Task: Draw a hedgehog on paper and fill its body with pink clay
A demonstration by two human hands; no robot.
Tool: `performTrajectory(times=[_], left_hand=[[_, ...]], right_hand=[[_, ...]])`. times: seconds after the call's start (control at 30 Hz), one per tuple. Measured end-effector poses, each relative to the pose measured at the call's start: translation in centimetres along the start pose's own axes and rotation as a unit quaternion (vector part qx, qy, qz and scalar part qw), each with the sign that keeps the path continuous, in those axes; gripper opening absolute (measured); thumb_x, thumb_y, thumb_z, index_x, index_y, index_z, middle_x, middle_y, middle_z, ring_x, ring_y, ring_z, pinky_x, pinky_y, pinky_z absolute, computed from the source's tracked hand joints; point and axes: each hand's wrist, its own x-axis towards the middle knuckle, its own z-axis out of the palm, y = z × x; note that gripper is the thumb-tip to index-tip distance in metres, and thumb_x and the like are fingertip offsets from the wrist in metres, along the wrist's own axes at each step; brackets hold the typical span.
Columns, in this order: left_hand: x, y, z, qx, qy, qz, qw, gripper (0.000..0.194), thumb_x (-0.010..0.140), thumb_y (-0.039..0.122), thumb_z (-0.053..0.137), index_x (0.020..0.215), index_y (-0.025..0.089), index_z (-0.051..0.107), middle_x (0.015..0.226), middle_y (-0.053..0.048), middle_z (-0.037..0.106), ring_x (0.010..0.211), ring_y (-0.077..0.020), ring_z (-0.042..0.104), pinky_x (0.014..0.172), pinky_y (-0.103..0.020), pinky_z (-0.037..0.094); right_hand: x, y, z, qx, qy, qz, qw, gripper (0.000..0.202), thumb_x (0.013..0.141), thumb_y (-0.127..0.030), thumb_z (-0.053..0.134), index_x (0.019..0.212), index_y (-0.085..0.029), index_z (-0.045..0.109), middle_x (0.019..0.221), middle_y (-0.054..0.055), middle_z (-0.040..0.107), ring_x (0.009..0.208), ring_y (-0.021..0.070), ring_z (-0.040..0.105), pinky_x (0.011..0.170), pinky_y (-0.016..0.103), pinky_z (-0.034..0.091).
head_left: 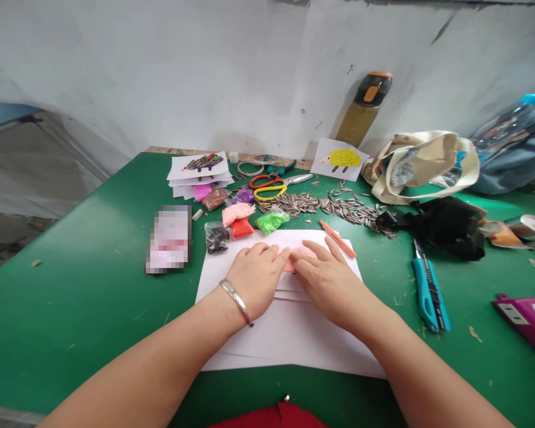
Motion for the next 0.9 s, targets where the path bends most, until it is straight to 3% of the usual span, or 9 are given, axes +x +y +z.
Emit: performTrajectory(times=[0.4,0.67,0.9], left_hand=[[0.0,-0.1,0.1,0.012,0.003,0.008,1.0,0.045,0.089,0.01,0.039,0.133,0.017,0.047,0.131,-0.011,0.055,0.113,-0.0275,0.05,0.09,-0.043,0.047],[-0.3,-0.1,0.1,0.043,-0.009,0.017,0.999,0.051,0.085,0.007,0.041,0.136,0.016,0.044,0.139,-0.013,0.049,0.123,-0.0286,0.046,0.094,-0.045,0.046],[-0.2,0.0,0.3,0.044,0.0,0.015,0.999,0.06,0.086,0.004,0.039,0.144,0.018,0.034,0.14,-0.012,0.049,0.123,-0.0257,0.047,0.097,-0.043,0.045]], right_hand=[[0.0,0.0,-0.4,0.032,-0.007,0.003,0.999,0.023,0.092,-0.011,0.041,0.099,-0.02,0.062,0.112,0.005,0.068,0.13,0.0302,0.043,0.109,0.061,0.024],[-0.5,0.7,-1.4,0.0,0.005,0.031,1.0,0.021,0.093,-0.014,0.042,0.085,-0.019,0.06,0.1,0.008,0.068,0.124,0.0309,0.05,0.107,0.06,0.028],[-0.6,2.0,-2.2,0.046,0.03,0.058,0.997,0.025,0.097,-0.021,0.038,0.096,-0.021,0.062,0.112,0.009,0.064,0.138,0.0309,0.033,0.108,0.057,0.03]])
